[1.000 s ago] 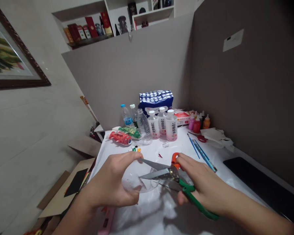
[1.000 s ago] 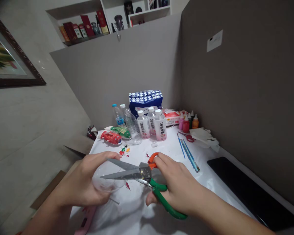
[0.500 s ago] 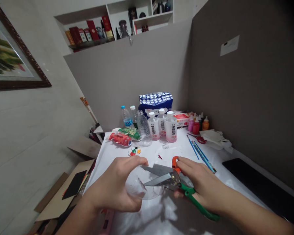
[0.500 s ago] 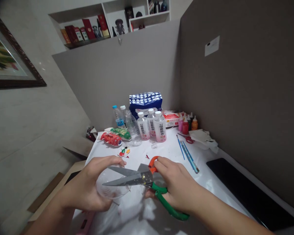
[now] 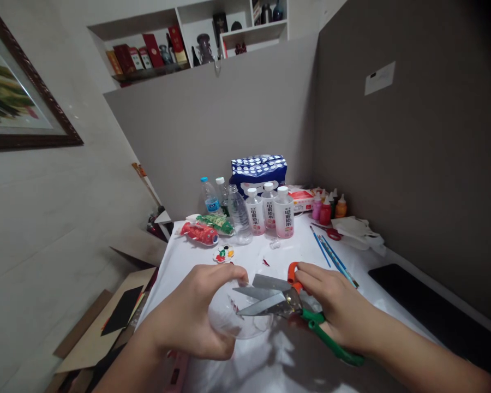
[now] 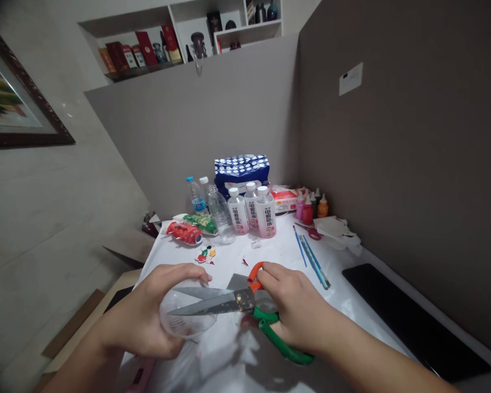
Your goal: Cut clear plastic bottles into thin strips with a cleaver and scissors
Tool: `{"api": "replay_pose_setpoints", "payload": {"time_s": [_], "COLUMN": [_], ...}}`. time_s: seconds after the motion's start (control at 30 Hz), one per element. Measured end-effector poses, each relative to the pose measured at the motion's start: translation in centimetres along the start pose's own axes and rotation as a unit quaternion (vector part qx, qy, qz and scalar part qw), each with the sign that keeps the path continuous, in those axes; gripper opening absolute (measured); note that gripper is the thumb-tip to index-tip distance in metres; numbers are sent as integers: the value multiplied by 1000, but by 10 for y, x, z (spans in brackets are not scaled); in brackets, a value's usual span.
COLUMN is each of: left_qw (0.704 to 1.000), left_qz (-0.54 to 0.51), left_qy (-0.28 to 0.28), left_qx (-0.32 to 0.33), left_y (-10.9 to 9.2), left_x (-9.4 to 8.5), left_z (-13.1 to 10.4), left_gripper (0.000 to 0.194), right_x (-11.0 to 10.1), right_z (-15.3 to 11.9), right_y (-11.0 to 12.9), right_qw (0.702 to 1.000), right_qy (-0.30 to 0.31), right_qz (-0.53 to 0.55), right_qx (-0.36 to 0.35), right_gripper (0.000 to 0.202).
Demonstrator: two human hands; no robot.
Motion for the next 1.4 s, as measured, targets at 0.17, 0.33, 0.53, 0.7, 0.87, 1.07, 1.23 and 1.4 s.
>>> {"api": "replay_pose_setpoints", "payload": {"time_s": [0.17,0.33,0.53,0.7,0.87,1.07,1.23,1.4], "left_qw": [1000,999,999,998,994,993,989,986], "left_qz": [1,2,14,53,93,101,125,146], "left_qy": [0,0,13,-28,-55,-56,-74,-76], "left_qx": [12,37,40,25,-4,-2,3,-3], "left_y": [-7,-21,-28,-24,-18,-16,-16,-17], "left_x": [-1,-3,-8,-19,-26,-30,-29,-19], "left_z": [0,1,-1,-6,-6,-6,-7,-3], "left_gripper": [68,67,62,62,62,76,68,62], "right_x": [1,-1,2,-1,-10,-2,12,-1], "right_z": [0,-2,-3,2,2,-5,0,10], "right_y": [2,6,3,-48,-101,-130,-116,-81], "right_qw": [1000,997,991,980,959,935,961,985], "right_qy": [-11,-33,-64,-107,-5,48,27,-38], "right_qz": [7,22,83,131,-103,-181,-151,-106], "right_qx": [-27,-71,-78,102,265,301,232,131], "right_gripper": [23,29,28,36,32,19,12,17]}}
Point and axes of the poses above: each hand's wrist, its own z-axis towards the middle knuckle, its own x-axis out of the palm, y = z × x, the point moved 9 cm from there along z, towards the middle knuckle, and after that the axes turned 2 degrees about y, right-handed, at the moved point
